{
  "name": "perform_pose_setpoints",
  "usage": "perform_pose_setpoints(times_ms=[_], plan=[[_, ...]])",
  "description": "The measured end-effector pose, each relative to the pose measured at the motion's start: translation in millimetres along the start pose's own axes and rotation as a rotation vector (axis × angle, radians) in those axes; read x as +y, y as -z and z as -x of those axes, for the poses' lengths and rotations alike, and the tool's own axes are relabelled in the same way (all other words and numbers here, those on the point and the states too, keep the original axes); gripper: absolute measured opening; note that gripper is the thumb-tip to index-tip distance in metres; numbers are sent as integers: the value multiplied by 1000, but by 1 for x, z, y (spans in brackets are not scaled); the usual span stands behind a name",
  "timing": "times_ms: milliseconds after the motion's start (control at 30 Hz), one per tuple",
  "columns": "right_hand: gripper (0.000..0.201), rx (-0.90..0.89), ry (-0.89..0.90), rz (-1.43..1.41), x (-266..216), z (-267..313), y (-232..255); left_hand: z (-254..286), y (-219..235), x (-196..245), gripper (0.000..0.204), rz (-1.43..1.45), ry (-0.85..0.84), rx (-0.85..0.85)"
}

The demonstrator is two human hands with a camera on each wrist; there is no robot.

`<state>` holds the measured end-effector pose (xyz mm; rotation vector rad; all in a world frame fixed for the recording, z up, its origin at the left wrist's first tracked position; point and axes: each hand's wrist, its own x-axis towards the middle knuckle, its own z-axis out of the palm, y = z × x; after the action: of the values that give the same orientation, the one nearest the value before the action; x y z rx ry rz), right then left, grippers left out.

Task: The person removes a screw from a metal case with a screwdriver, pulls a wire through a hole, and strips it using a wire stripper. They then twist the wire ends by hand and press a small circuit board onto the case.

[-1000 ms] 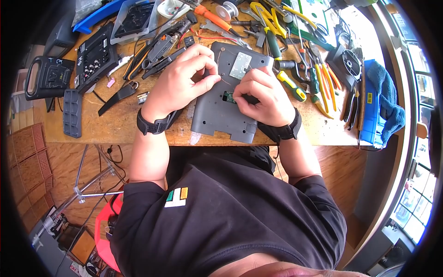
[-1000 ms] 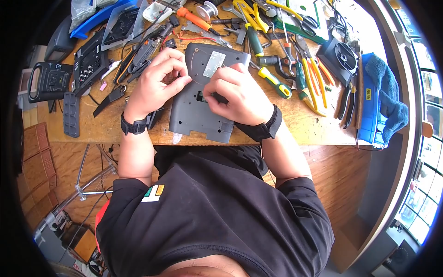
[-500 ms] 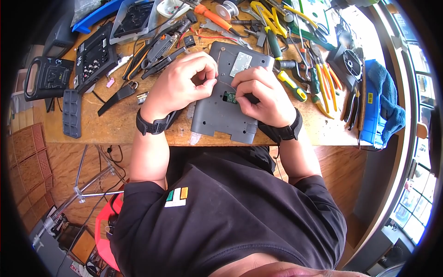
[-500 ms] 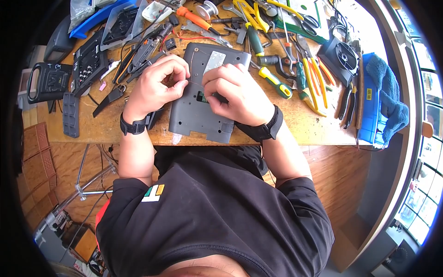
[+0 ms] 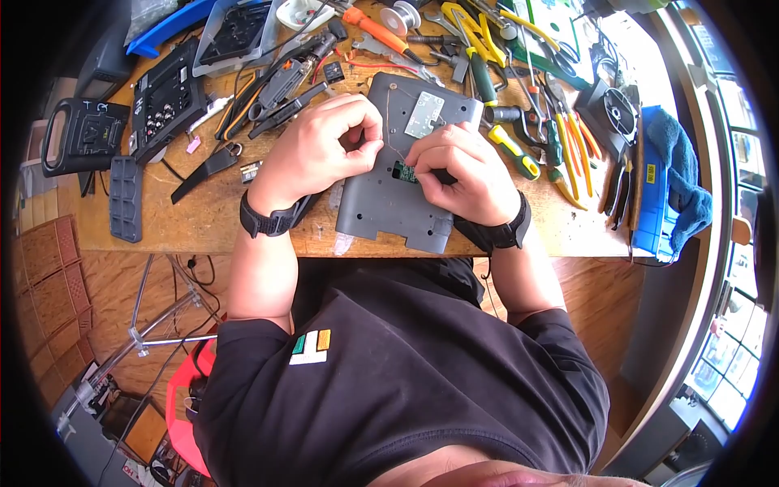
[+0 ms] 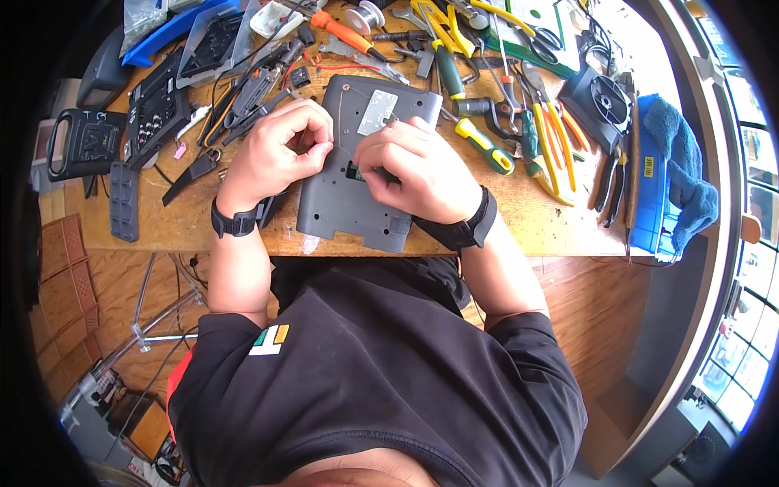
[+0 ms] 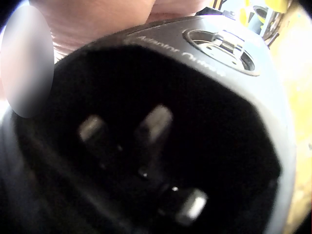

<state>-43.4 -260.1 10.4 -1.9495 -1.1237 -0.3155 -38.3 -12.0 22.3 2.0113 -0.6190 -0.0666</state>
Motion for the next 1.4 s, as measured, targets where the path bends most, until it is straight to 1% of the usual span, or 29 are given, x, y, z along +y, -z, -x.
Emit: perform_pose_setpoints(times_ms=[167,367,533,667,767,867,1067,1233,1400], plan=[[27,-10,15,-6,0,0,-2,1,0,1,15,2,7,-14],[29,-35,24,33,-3,0,0,-2,-5,1,14,50,-75,31],[28,-54,51,62,-6,0,1,-2,-4,7,13,99,-83,13],[25,-71,21,60,-10,-2,3,0,-1,8,14,126,-77,-29],[23,-75,7,76,-12,-2,4,2,-2,6,13,137,-100,-15],[22,-82,-12,90,-17,-3,4,3,-3,6,13,145,-55,-33],[19,-44,-93,48,-23,-2,-1,4,-5,2,13,96,-116,29],[18,-17,-121,52,-23,-1,-3,5,-8,-1,13,85,-39,38],[19,-38,-63,106,-24,-4,-4,3,-10,-7,13,59,-9,35]])
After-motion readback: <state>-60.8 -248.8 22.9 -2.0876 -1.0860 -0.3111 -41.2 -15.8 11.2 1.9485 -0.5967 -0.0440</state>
